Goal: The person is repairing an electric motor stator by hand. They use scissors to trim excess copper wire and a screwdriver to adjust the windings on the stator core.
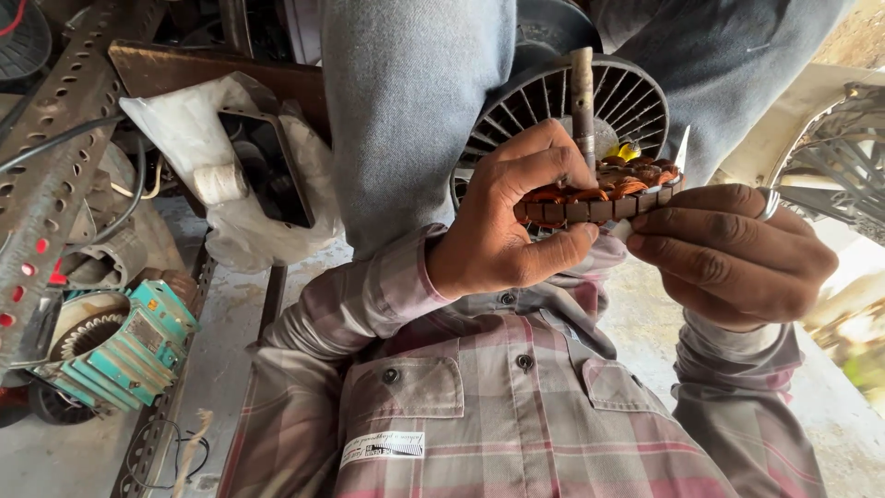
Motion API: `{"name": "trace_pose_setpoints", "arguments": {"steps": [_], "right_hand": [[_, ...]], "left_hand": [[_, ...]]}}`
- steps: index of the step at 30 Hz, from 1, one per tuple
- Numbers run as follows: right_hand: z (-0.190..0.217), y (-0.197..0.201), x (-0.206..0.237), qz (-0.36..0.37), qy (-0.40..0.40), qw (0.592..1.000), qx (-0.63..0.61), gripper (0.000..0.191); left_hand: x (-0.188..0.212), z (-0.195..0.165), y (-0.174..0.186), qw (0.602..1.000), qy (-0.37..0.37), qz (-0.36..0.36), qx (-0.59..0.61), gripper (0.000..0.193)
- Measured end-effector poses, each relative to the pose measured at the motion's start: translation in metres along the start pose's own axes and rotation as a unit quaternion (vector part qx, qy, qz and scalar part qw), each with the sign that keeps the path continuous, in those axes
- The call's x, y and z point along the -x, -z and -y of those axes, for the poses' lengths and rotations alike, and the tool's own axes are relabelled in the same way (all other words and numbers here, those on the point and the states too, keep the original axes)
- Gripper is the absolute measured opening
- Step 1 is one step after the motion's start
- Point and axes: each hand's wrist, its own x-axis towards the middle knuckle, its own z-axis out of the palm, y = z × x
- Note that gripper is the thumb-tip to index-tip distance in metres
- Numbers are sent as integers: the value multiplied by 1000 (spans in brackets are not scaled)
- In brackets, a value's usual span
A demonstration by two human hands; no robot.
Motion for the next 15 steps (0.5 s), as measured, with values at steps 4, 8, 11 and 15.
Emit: {"name": "trace_pose_setpoints", "arguments": {"steps": [4, 8, 11, 15], "right_hand": [[1, -3, -5, -23, -21, 1000, 0, 19], [5, -4, -12, -22, -28, 999, 3, 18], [13, -4, -18, -8, -39, 998, 49, 17], [28, -10, -26, -12, -73, 992, 101, 13]], "left_hand": [[-1, 1, -1, 1000, -5, -3, 8, 20], [0, 4, -4, 1000, -25, -13, 6, 21], [-1, 5, -5, 1000, -22, -13, 7, 19], [-1, 7, -7, 999, -26, -21, 8, 18]]}}
